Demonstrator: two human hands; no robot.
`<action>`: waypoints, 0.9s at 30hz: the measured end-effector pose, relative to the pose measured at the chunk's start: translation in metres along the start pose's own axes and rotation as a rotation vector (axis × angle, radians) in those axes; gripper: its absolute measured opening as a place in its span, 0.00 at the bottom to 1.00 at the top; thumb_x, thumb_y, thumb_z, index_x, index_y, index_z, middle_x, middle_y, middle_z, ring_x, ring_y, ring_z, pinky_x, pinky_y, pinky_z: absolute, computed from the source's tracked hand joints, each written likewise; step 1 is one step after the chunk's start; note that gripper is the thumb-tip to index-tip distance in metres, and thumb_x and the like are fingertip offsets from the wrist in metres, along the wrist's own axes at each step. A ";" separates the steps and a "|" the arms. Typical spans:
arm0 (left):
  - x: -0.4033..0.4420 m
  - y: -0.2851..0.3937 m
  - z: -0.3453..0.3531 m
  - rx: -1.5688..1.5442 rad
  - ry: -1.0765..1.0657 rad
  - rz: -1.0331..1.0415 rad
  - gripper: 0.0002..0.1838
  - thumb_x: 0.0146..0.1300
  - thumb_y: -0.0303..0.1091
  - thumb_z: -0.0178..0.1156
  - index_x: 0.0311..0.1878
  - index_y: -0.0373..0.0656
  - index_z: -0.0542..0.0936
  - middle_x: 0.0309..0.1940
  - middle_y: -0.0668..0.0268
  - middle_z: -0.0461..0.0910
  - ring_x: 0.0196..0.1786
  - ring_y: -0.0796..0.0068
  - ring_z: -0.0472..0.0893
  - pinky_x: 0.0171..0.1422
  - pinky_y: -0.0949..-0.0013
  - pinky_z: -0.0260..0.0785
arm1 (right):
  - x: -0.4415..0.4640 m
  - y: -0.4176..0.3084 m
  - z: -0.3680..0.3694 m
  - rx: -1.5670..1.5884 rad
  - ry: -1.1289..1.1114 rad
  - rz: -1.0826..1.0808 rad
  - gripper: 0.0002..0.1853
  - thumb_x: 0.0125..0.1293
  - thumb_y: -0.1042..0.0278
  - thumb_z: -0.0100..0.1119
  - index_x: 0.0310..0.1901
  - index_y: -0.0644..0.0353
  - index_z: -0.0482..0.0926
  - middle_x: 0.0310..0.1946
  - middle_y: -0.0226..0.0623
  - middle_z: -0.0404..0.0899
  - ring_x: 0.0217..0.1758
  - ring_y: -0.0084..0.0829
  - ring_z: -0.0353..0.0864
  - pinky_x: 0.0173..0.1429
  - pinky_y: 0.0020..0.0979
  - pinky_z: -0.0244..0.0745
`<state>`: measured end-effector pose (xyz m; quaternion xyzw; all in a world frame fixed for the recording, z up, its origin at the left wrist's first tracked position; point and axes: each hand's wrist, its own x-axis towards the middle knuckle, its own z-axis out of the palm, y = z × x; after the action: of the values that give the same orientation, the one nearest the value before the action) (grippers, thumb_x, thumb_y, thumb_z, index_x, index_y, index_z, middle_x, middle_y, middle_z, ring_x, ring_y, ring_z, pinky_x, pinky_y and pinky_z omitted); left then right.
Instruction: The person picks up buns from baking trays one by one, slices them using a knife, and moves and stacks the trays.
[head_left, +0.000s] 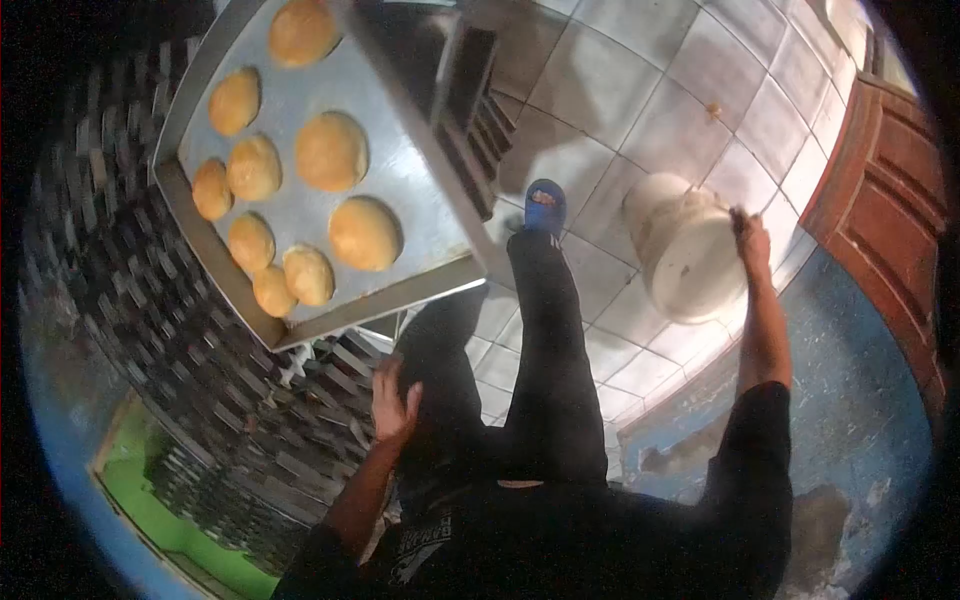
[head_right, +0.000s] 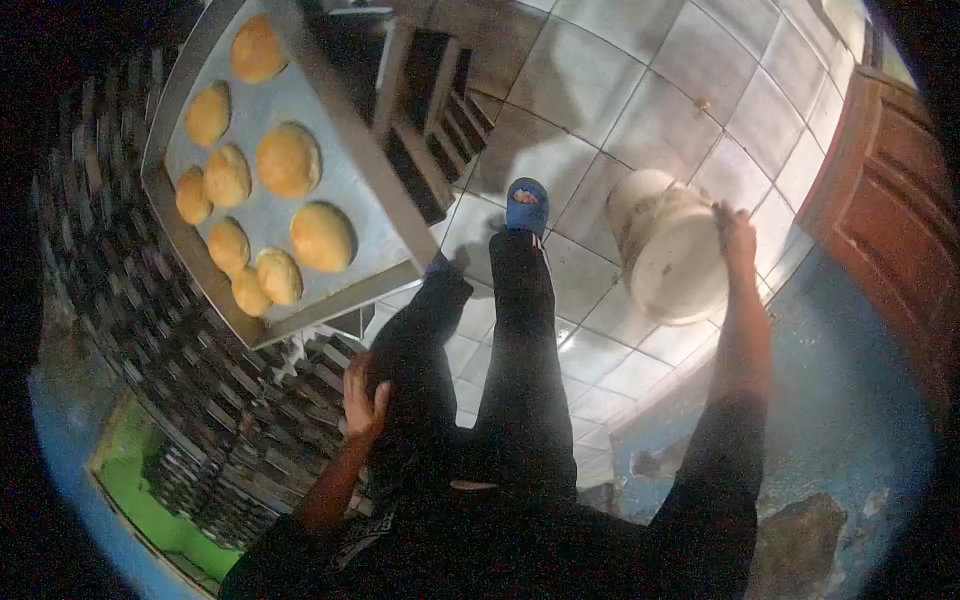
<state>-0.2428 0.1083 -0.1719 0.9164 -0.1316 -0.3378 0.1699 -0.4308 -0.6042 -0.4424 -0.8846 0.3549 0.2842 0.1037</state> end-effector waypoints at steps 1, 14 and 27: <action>0.001 -0.003 0.000 -0.013 0.012 -0.020 0.29 0.72 0.38 0.63 0.72 0.35 0.70 0.68 0.44 0.69 0.71 0.41 0.69 0.75 0.46 0.63 | -0.024 -0.011 0.009 -0.016 -0.015 -0.007 0.20 0.74 0.57 0.60 0.66 0.43 0.78 0.46 0.55 0.80 0.42 0.61 0.84 0.45 0.53 0.80; 0.022 -0.090 -0.003 -0.229 0.181 -0.059 0.27 0.64 0.33 0.68 0.65 0.35 0.74 0.63 0.48 0.76 0.65 0.41 0.74 0.73 0.48 0.66 | -0.280 -0.106 0.216 0.150 -0.374 -0.081 0.17 0.80 0.60 0.49 0.55 0.62 0.83 0.36 0.44 0.87 0.44 0.42 0.87 0.45 0.44 0.80; 0.055 -0.140 0.060 -0.197 0.577 0.116 0.24 0.65 0.33 0.66 0.62 0.34 0.76 0.59 0.46 0.77 0.64 0.40 0.75 0.72 0.47 0.65 | -0.296 -0.111 0.257 0.566 -0.723 0.154 0.15 0.79 0.64 0.52 0.56 0.63 0.82 0.38 0.42 0.87 0.44 0.42 0.87 0.47 0.43 0.82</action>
<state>-0.2243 0.2027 -0.3020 0.9445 -0.0964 -0.0645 0.3073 -0.6384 -0.2558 -0.4839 -0.6365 0.4243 0.4732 0.4368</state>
